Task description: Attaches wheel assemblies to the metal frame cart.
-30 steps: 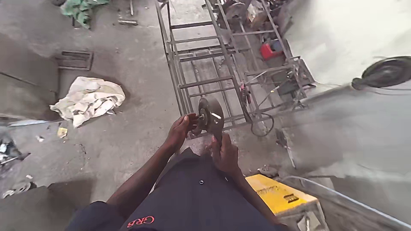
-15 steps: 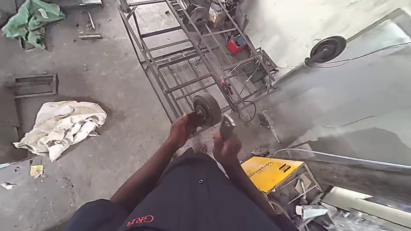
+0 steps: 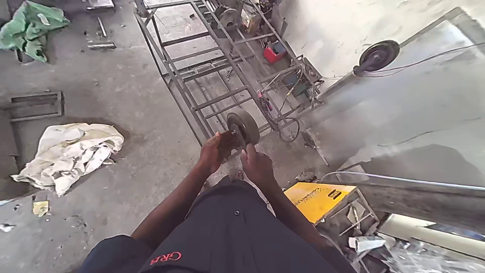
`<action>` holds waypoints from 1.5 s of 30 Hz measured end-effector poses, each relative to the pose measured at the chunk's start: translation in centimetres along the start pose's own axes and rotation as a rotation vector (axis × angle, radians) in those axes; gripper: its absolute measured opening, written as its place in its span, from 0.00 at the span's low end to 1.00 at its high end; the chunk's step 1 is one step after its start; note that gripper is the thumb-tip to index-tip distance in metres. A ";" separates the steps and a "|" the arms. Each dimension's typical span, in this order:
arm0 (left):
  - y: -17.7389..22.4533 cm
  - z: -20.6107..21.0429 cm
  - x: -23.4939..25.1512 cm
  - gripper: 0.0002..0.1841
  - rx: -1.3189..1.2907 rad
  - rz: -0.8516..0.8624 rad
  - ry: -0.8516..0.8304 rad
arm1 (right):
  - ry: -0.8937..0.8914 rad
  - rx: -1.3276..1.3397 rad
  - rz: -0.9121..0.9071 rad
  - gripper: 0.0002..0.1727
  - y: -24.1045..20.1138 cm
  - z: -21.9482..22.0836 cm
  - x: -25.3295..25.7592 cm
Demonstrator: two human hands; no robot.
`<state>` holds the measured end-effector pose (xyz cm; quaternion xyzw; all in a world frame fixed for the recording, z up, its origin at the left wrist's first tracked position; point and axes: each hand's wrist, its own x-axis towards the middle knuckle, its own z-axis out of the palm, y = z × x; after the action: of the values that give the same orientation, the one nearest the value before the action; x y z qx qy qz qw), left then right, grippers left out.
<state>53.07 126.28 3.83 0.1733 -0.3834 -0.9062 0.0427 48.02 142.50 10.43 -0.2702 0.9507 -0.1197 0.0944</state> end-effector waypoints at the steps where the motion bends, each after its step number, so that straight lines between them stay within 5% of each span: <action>1: 0.5 -0.1 0.5 0.32 0.004 0.014 0.008 | 0.126 0.046 -0.067 0.19 0.0 -0.6 0.2; 6: 0.0 0.0 0.3 0.32 -0.014 0.016 0.006 | 0.727 0.428 -0.391 0.26 0.0 -3.3 -1.9; 8: 0.1 0.1 0.3 0.32 -0.009 0.015 0.007 | 0.581 0.312 -0.328 0.26 0.7 -0.8 -1.2; 10: 0.1 0.1 0.4 0.33 -0.021 0.013 0.019 | 0.053 0.047 -0.073 0.22 0.6 0.5 0.0; 11: 0.0 -0.1 0.2 0.33 -0.014 0.010 0.018 | -0.073 -0.018 0.000 0.21 0.4 0.8 0.2; 19: 0.3 -0.1 0.5 0.31 -0.074 0.006 0.033 | 0.801 0.366 -0.360 0.29 0.0 -4.2 -1.5; 21: 0.2 -0.1 0.5 0.31 -0.085 0.001 0.041 | 0.697 0.280 -0.350 0.27 0.6 -1.7 -1.0; 24: 0.2 0.0 0.6 0.32 -0.049 0.005 0.041 | 0.022 -0.045 -0.047 0.21 0.6 1.1 0.3; 25: 0.2 -0.1 0.5 0.32 -0.040 0.002 0.037 | -0.066 -0.043 -0.008 0.22 0.8 1.6 0.4; 29: 0.0 -0.1 0.7 0.31 -0.060 0.006 0.066 | -0.053 0.559 -0.056 0.18 3.2 2.2 0.6; 33: 0.2 0.1 0.6 0.31 -0.046 0.020 0.063 | -0.264 1.280 -0.043 0.11 3.4 1.8 0.6; 45: -0.2 0.2 0.5 0.28 -0.033 0.044 0.064 | -0.387 1.500 -0.073 0.09 4.6 2.8 0.3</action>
<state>52.53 126.46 3.73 0.1930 -0.3707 -0.9051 0.0779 46.21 145.64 6.40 -0.1813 0.5725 -0.6850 0.4125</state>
